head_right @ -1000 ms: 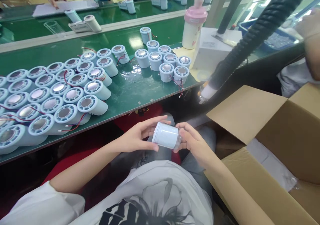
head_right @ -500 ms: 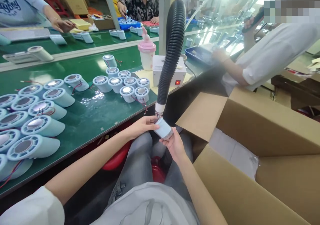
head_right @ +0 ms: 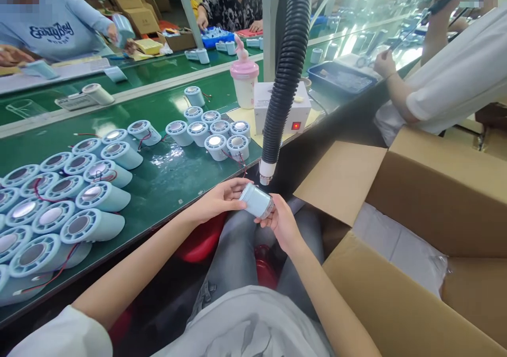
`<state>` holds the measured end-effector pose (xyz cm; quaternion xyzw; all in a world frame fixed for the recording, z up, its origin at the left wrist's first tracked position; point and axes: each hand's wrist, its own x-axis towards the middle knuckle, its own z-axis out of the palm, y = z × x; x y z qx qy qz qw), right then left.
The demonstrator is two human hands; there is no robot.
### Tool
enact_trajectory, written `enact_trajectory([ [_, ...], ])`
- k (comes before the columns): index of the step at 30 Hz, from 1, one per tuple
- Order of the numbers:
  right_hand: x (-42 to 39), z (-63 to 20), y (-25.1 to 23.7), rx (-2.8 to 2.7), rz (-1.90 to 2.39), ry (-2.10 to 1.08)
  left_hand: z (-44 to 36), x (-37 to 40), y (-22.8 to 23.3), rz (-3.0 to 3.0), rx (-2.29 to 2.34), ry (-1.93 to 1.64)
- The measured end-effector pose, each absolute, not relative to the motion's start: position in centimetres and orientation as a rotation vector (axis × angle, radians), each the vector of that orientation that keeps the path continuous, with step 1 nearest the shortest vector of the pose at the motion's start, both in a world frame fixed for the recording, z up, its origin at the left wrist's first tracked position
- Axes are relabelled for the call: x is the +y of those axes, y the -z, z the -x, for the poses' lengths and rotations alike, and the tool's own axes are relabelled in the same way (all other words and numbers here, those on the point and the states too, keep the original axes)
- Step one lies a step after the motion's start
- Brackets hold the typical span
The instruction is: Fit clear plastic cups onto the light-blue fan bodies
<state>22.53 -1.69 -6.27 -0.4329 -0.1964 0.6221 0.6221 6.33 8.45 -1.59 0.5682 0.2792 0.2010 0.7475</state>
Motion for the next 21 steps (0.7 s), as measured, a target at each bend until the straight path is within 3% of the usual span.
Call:
enact_trajectory([
  [15,-8.7,-23.0,0.3,-0.789,1.230,-1.434,-2.1,1.9,-0.9,-1.307,0.406,-0.509],
  [21,-8.8,-22.8,-0.1,-0.730,1.190,-1.576,-1.3,0.8,-1.2,-1.608,0.380,-0.650],
])
